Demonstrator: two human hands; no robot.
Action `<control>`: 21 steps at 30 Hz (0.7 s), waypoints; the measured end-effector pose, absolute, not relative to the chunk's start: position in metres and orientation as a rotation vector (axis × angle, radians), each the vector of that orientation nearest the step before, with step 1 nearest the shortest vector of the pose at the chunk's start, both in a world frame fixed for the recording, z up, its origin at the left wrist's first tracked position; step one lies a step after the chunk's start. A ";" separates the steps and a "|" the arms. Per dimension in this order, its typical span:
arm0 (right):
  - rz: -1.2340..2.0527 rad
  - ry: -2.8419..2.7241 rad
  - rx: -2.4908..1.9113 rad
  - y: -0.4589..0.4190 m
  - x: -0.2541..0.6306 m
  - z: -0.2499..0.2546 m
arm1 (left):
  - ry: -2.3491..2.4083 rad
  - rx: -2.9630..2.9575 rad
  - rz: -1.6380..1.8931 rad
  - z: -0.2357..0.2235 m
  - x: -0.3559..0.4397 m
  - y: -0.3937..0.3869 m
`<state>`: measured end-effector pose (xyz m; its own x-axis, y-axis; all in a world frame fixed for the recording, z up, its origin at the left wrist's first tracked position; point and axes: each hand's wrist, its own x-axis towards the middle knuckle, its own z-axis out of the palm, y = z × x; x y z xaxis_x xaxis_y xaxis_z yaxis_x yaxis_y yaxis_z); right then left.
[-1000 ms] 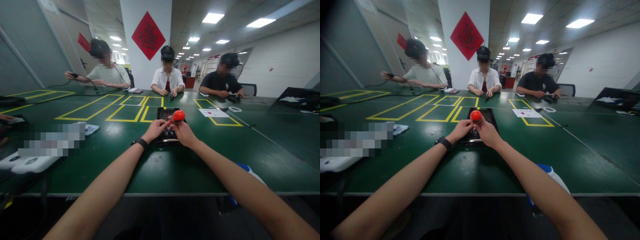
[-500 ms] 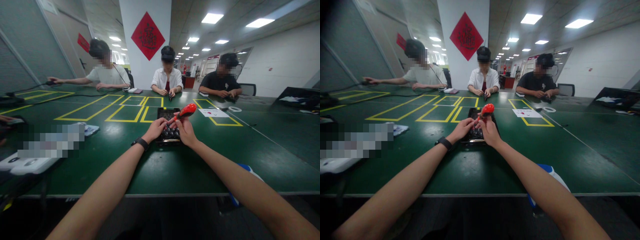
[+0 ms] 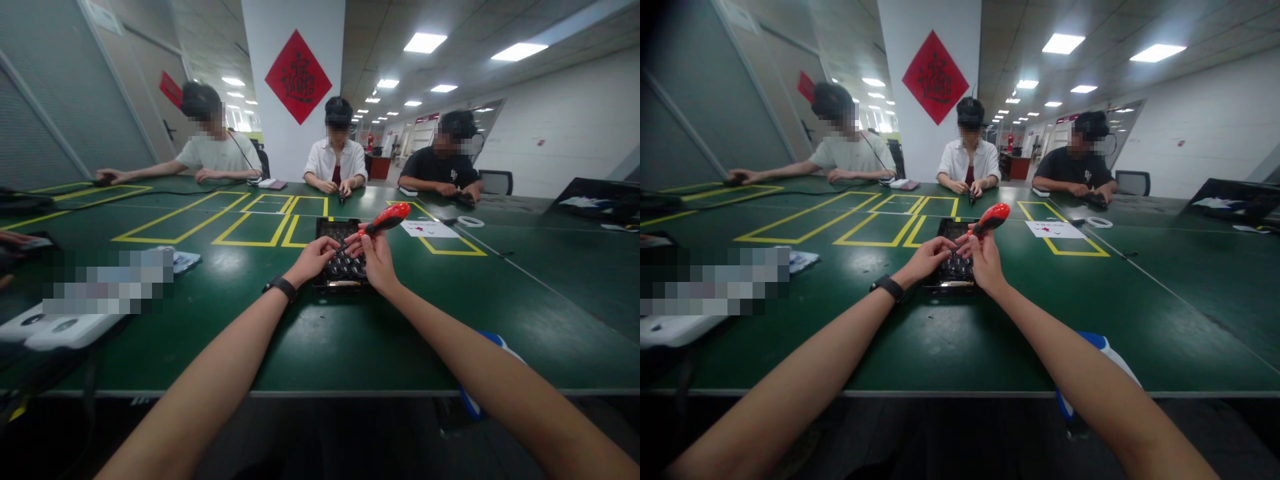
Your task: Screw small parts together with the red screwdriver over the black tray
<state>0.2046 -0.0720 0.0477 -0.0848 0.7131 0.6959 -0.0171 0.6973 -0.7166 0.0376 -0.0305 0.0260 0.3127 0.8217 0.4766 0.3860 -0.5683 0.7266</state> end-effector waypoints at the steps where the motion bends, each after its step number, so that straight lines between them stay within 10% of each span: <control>1: 0.668 -1.548 -0.591 -0.072 0.205 0.048 | 1.062 2.096 1.185 0.026 0.038 -0.031; 21: 0.471 -1.301 -0.762 -0.080 0.206 0.050 | 1.035 2.231 1.066 0.049 0.051 -0.066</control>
